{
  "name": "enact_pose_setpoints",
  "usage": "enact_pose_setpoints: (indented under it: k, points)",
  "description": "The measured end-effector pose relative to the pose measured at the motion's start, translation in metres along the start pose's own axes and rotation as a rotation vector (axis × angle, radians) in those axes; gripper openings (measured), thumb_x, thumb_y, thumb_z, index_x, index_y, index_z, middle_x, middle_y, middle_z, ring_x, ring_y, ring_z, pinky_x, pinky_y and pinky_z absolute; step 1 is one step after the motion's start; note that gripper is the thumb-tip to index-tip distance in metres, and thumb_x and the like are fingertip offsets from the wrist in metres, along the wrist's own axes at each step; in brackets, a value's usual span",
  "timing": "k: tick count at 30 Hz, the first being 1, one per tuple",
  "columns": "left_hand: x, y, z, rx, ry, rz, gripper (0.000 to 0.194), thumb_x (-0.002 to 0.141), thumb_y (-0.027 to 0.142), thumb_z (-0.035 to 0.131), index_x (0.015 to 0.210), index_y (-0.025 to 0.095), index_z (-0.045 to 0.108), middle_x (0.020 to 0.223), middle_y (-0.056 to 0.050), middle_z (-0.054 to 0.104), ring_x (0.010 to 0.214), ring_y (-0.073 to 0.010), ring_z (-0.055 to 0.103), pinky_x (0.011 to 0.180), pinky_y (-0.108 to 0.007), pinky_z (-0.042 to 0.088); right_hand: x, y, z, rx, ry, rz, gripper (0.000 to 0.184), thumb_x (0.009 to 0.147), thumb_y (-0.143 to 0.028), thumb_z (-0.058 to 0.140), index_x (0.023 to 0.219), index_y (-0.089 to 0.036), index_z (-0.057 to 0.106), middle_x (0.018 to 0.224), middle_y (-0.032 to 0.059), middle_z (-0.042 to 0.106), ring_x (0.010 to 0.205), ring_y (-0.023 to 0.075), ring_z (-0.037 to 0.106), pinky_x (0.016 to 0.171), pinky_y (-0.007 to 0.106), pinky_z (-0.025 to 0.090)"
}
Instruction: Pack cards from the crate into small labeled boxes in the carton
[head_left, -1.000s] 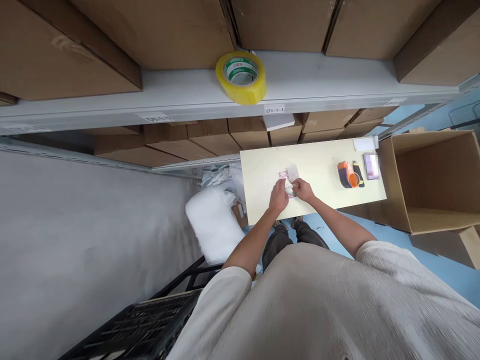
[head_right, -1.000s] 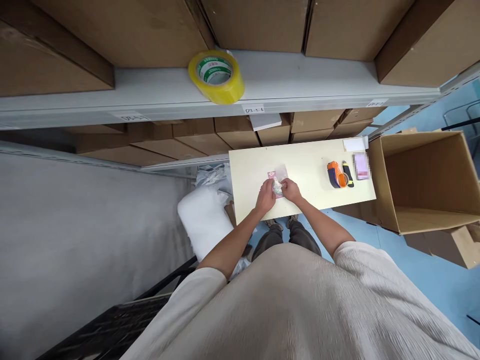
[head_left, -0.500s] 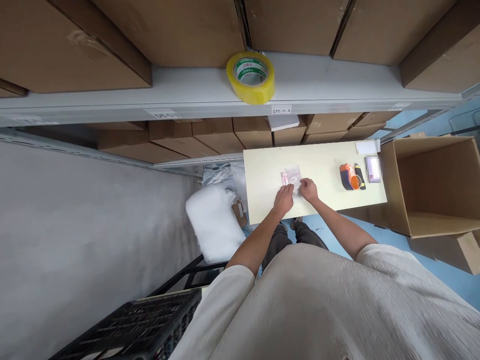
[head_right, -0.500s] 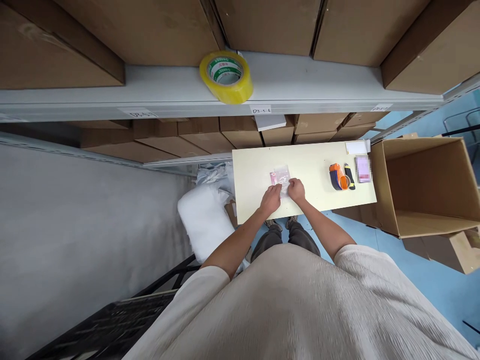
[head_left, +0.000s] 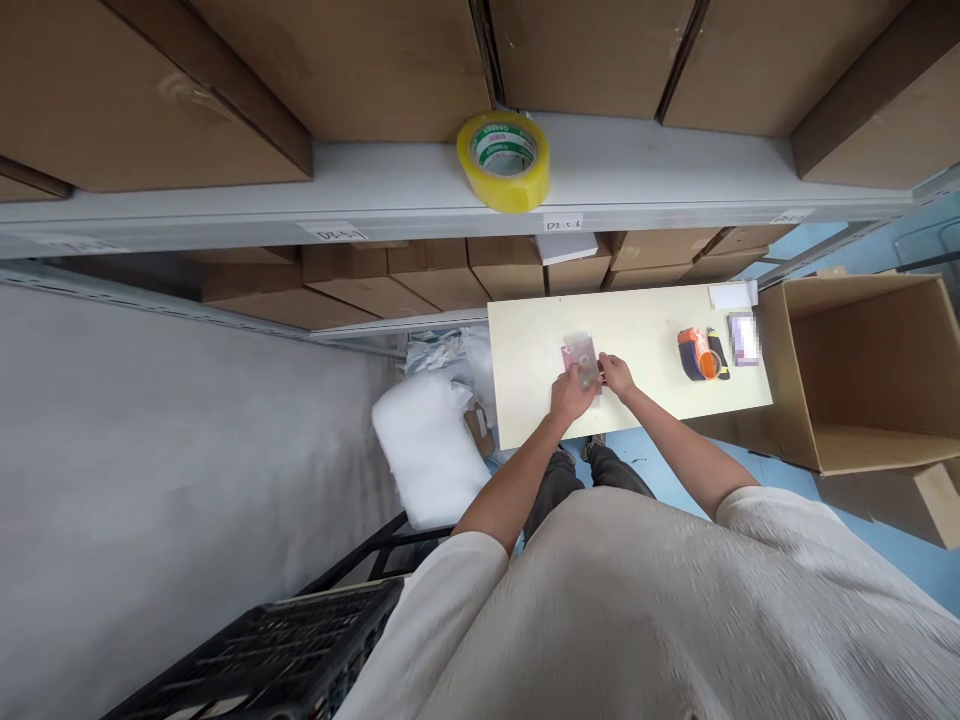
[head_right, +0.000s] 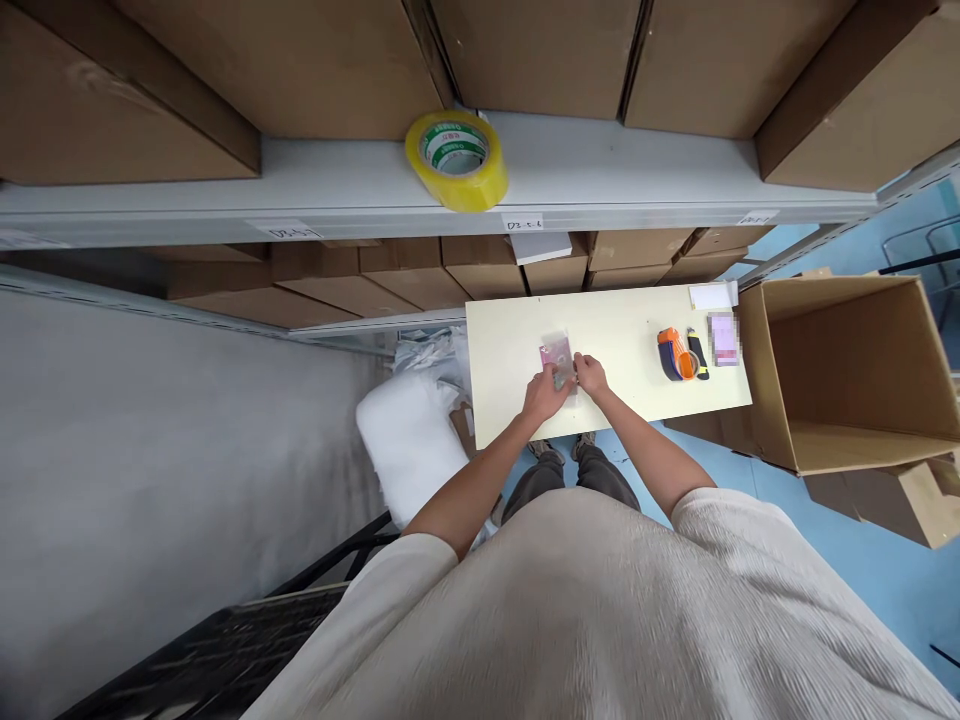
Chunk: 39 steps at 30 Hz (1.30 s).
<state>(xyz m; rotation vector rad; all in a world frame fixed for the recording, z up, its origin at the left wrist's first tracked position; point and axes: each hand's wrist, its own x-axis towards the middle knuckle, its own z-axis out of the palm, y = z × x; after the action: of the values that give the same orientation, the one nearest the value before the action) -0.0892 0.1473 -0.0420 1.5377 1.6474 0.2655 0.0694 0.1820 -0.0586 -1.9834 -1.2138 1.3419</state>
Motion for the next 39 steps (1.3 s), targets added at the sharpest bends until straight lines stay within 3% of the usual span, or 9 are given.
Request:
enact_pose_setpoints:
  k: [3,6,10,14,18,21,30,35,39]
  points:
    - [-0.005,0.001,-0.008,-0.071,0.046,-0.042,0.045,0.102,0.055,0.071,0.132,0.022,0.060,0.126,-0.015,0.079,0.123,-0.0340,0.073,0.100,-0.040,0.053,-0.008,-0.016,0.007,0.185,-0.066,0.114,0.055,0.102,-0.073,0.055,0.086,-0.022,0.066,0.092,0.0083,0.076,0.069,0.0187,0.066,0.069,0.033,0.061]
    - [-0.010,-0.007,-0.017,-0.178,0.095,-0.081,0.026,0.105,0.042,0.067,0.123,0.024,0.061,0.121,-0.011,0.079,0.116,-0.0298,0.075,0.095,-0.037,0.054,-0.014,-0.030,0.016,0.219,-0.155,0.093,0.056,0.101,-0.074,0.056,0.088,-0.021,0.069,0.099,0.0096,0.079,0.076,0.0189,0.071,0.073,0.031,0.060]
    - [-0.012,-0.027,-0.027,-0.289,0.188,-0.175,0.008,0.106,0.027,0.055,0.110,0.027,0.061,0.115,-0.005,0.076,0.109,-0.0230,0.073,0.094,-0.032,0.054,-0.018,-0.036,0.030,0.204,-0.246,0.059,0.035,0.099,-0.056,0.065,0.098,-0.022,0.074,0.099,0.0070,0.082,0.089,0.0199,0.076,0.085,0.032,0.060]
    - [-0.005,-0.049,-0.034,-0.288,0.246,-0.308,0.016,0.101,0.021,0.050,0.091,0.026,0.061,0.105,-0.006,0.072,0.107,-0.0233,0.070,0.094,-0.032,0.054,-0.018,-0.031,0.045,0.191,-0.280,0.057,0.020,0.094,-0.040,0.073,0.103,-0.022,0.075,0.100,0.0056,0.083,0.099,0.0206,0.077,0.095,0.037,0.060]
    - [0.007,-0.066,-0.036,-0.388,0.227,-0.422,0.018,0.098,0.018,0.049,0.099,0.027,0.065,0.093,-0.003,0.073,0.098,-0.0244,0.071,0.085,-0.033,0.054,-0.015,-0.024,0.056,0.172,-0.282,0.059,0.014,0.092,-0.033,0.074,0.100,-0.022,0.076,0.096,0.0047,0.082,0.099,0.0213,0.077,0.095,0.038,0.061]
    - [0.013,-0.077,-0.037,-0.418,0.268,-0.495,0.022,0.095,0.017,0.056,0.114,0.025,0.064,0.099,-0.005,0.076,0.097,-0.0259,0.074,0.086,-0.034,0.054,-0.015,-0.021,0.062,0.155,-0.274,0.042,0.012,0.089,-0.027,0.072,0.099,-0.022,0.077,0.100,0.0044,0.082,0.103,0.0215,0.078,0.098,0.038,0.061]
    - [0.018,-0.095,-0.039,-0.201,0.255,-0.362,0.012,0.096,0.022,0.062,0.106,0.027,0.066,0.113,-0.012,0.076,0.116,-0.0328,0.072,0.100,-0.043,0.055,-0.018,-0.017,0.071,0.047,-0.224,-0.011,0.021,0.086,-0.028,0.070,0.103,-0.023,0.079,0.107,0.0043,0.082,0.104,0.0210,0.075,0.106,0.040,0.058]
    - [0.010,-0.097,-0.039,-0.168,0.291,-0.326,0.035,0.094,0.021,0.063,0.128,0.023,0.065,0.133,-0.017,0.070,0.127,-0.0335,0.069,0.110,-0.047,0.055,-0.019,-0.016,0.069,-0.012,-0.137,-0.018,0.022,0.086,-0.026,0.063,0.103,-0.024,0.077,0.110,0.0030,0.082,0.105,0.0213,0.075,0.106,0.041,0.059]
    - [-0.004,-0.100,-0.040,-0.209,0.216,-0.185,0.043,0.094,0.016,0.058,0.137,0.024,0.061,0.136,-0.013,0.071,0.127,-0.0285,0.070,0.109,-0.042,0.057,-0.021,-0.013,0.069,-0.075,-0.024,0.018,0.023,0.084,-0.025,0.061,0.102,-0.025,0.075,0.113,0.0050,0.081,0.109,0.0228,0.074,0.105,0.042,0.060]
